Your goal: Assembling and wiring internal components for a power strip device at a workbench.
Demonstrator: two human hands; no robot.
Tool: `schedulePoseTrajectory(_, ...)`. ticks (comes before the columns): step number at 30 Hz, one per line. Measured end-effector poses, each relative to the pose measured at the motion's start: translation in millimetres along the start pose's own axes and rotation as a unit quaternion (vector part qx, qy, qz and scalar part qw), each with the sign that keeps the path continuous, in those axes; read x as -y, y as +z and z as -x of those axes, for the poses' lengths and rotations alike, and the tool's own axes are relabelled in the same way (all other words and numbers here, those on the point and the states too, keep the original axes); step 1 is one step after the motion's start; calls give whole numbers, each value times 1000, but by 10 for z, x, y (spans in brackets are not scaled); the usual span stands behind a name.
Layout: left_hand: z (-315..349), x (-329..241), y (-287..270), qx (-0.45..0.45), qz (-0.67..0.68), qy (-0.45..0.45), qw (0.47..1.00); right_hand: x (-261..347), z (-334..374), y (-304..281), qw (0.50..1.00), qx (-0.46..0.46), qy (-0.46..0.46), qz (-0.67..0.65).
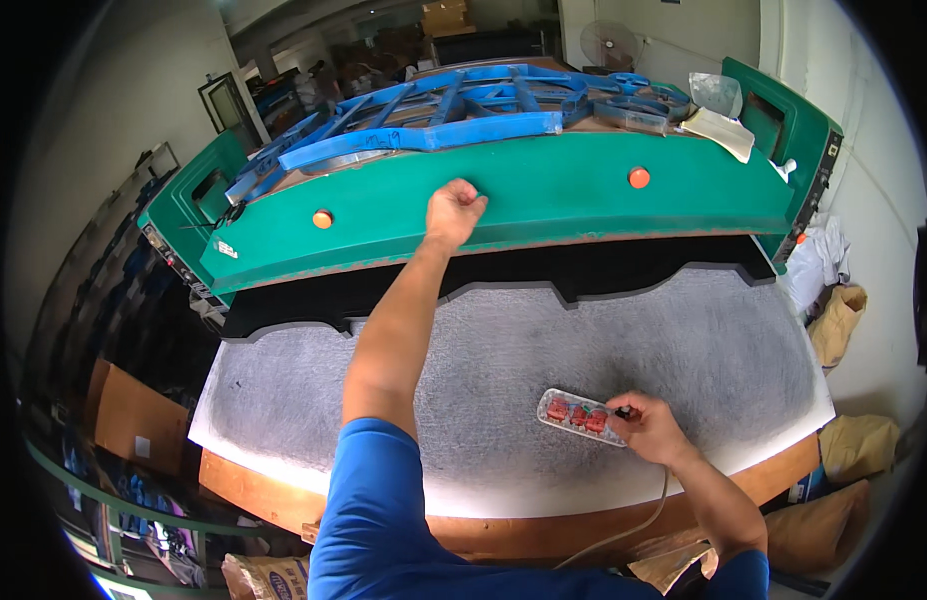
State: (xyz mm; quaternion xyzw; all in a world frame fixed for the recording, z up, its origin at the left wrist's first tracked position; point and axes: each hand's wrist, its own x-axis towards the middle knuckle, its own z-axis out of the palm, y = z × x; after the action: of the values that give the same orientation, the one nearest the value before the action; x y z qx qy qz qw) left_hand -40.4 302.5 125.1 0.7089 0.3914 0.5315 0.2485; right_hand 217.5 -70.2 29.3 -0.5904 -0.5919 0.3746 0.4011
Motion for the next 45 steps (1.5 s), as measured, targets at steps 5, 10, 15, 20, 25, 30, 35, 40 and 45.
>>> schedulePoseTrajectory(5,-53,337,-357,-12,-9,-17,1000,2,34,35,1000,4,-8,-24)
schedulePoseTrajectory(10,-45,440,-567,-36,-74,-38,996,18,82,39,1000,1,0,-7)
schedulePoseTrajectory(15,55,254,-437,-75,-269,-61,958,-20,96,19,1000,-5,8,12)
schedulePoseTrajectory(20,-67,248,-654,-62,-354,-118,926,115,16,13,999,3,34,-10)
schedulePoseTrajectory(25,-230,2,-591,-35,-443,-181,877,77,-52,-121,992,34,82,-92)
schedulePoseTrajectory(30,-175,-43,-712,-7,-503,-201,841,71,42,-129,996,34,65,-48)
schedulePoseTrajectory(35,80,45,-656,-26,-444,-97,890,42,87,-107,998,19,44,-31)
schedulePoseTrajectory(40,1238,-297,183,178,-63,-46,981,67,172,-82,996,-41,76,27)
schedulePoseTrajectory(45,2342,-768,735,342,57,-9,938,-179,220,72,989,-95,-28,109)
